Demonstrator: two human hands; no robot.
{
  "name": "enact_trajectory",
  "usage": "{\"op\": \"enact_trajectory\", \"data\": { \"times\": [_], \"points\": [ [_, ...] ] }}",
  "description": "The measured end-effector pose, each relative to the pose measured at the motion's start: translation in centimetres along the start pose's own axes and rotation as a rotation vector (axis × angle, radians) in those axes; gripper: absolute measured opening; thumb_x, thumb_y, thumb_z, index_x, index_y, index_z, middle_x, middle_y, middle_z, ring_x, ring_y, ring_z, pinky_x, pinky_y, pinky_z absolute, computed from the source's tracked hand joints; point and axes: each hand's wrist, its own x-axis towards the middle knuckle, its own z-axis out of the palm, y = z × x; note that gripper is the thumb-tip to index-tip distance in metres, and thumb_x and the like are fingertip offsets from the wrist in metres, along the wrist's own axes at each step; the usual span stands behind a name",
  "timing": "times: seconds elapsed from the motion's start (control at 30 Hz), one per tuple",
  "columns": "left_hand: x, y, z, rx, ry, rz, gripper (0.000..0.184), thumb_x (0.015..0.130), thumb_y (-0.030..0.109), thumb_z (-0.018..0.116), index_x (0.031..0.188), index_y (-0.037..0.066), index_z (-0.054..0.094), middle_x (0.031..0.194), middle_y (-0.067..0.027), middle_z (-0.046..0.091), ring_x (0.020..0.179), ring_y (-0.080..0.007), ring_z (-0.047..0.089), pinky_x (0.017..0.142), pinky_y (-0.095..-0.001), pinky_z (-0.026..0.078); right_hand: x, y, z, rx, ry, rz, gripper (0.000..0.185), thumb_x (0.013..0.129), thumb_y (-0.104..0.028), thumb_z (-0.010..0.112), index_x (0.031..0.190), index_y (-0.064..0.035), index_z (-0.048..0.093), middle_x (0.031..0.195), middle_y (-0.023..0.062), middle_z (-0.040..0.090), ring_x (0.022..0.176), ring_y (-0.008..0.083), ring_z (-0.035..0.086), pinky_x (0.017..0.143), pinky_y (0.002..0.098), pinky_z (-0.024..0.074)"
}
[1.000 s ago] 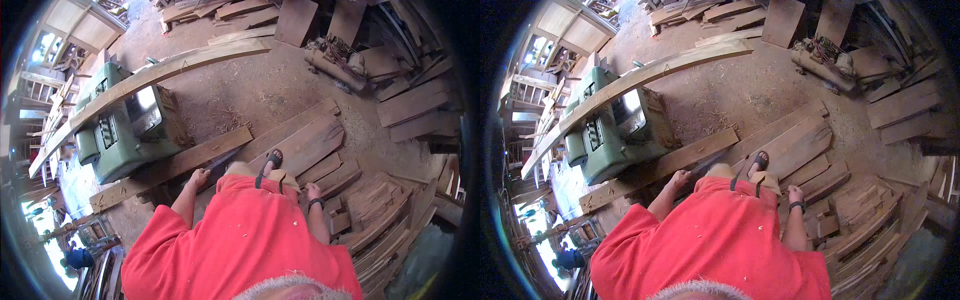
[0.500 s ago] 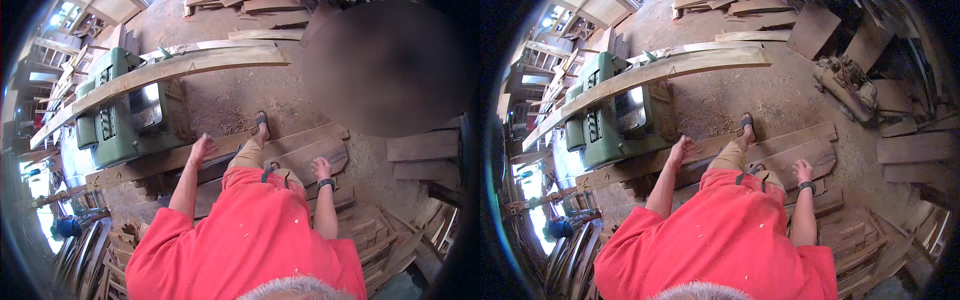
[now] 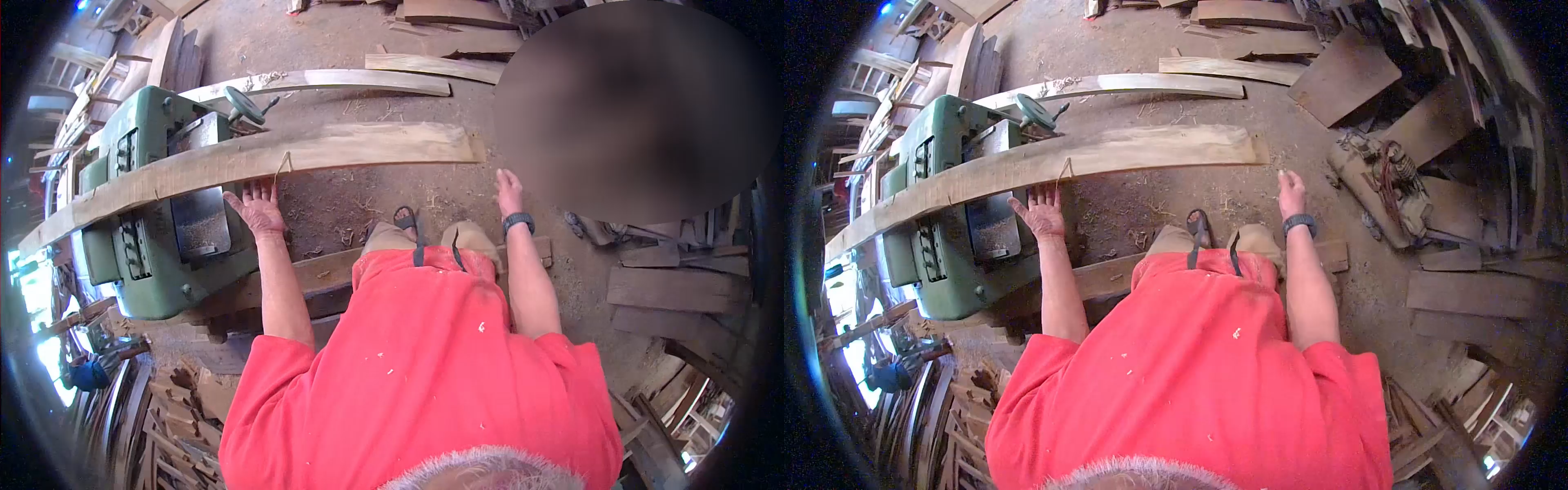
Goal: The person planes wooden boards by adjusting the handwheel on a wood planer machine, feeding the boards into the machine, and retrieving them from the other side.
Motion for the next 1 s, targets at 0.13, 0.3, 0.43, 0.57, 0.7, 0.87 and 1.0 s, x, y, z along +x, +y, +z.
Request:
{"op": "enact_trajectory", "data": {
  "times": [0.13,0.3,0.43,0.57,0.7,0.87,1.0],
  "points": [
    [2.7,-0.1,1.6,0.064,0.138,-0.031,0.079,0.082,0.071,0.057,0.139,0.018,0.044,0.129,-0.0082,0.052,0.11,-0.0239,0.052,0.096,-0.0442,0.04,7.1,1.8,4.0,-0.227,0.09,-0.154,0.077,0.089,-0.048,0.062,0.139,0.0066,0.041,0.135,0.0235,0.053,0.126,0.0328,0.051,0.104,0.0378,0.0397],
    [4.4,-3.5,3.3,0.08,0.353,-0.051,0.062,0.084,0.056,0.067,0.128,0.013,0.056,0.115,-0.0061,0.064,0.102,-0.0222,0.061,0.088,-0.0414,0.049,8.4,-3.0,6.7,-0.3,-0.041,-0.031,0.086,0.085,-0.056,0.062,0.139,0.0073,0.042,0.14,0.027,0.047,0.131,0.0369,0.046,0.109,0.0402,0.0348],
    [2.4,-3.7,7.1,0.015,0.397,-0.007,0.064,0.092,0.05,0.059,0.135,0.004,0.048,0.128,-0.0101,0.058,0.111,-0.0265,0.059,0.093,-0.0442,0.051,11.9,-3.3,6.5,-0.345,-0.219,0.116,0.083,0.083,-0.049,0.069,0.135,0.0103,0.044,0.134,0.0215,0.052,0.124,0.0302,0.05,0.105,0.04,0.0391],
    [3.0,-6.1,6.9,-0.021,0.565,0.058,0.071,0.085,0.052,0.07,0.128,-0.002,0.052,0.12,-0.0121,0.061,0.105,-0.0262,0.06,0.093,-0.0414,0.049,15.4,-2.9,5.0,-0.101,-0.541,0.296,0.078,0.083,-0.043,0.073,0.133,0.0109,0.045,0.129,0.0214,0.056,0.118,0.03,0.056,0.1,0.0408,0.0442],
    [1.4,-8.4,9.2,-0.027,0.577,0.074,0.081,0.078,0.059,0.073,0.124,-0.005,0.054,0.117,-0.0145,0.062,0.105,-0.0258,0.062,0.093,-0.0408,0.05,14.7,-9.8,5.4,-0.407,-0.695,0.317,0.061,0.087,-0.039,0.07,0.123,0.0065,0.053,0.115,0.0165,0.063,0.101,0.0255,0.065,0.083,0.0359,0.0534],
    [-0.8,-11.0,10.7,0.155,0.673,0.003,0.085,0.08,0.053,0.074,0.13,-0.01,0.046,0.124,-0.0191,0.059,0.111,-0.0285,0.059,0.096,-0.04,0.047,16.6,-9.7,5.1,-0.374,-0.846,0.471,0.047,0.091,-0.04,0.065,0.123,-0.007,0.057,0.108,0.0079,0.065,0.088,0.0182,0.066,0.062,0.0289,0.0535],
    [-2.2,-7.9,11.9,0.424,0.778,0.147,0.078,0.081,0.035,0.076,0.134,-0.01,0.039,0.124,-0.0207,0.059,0.115,-0.0273,0.057,0.098,-0.0392,0.045,17.5,-10.4,5.8,-0.447,-0.871,0.469,0.058,0.093,-0.053,0.054,0.129,-0.0072,0.054,0.12,0.0091,0.062,0.101,0.021,0.062,0.073,0.035,0.0512]
  ]
}}
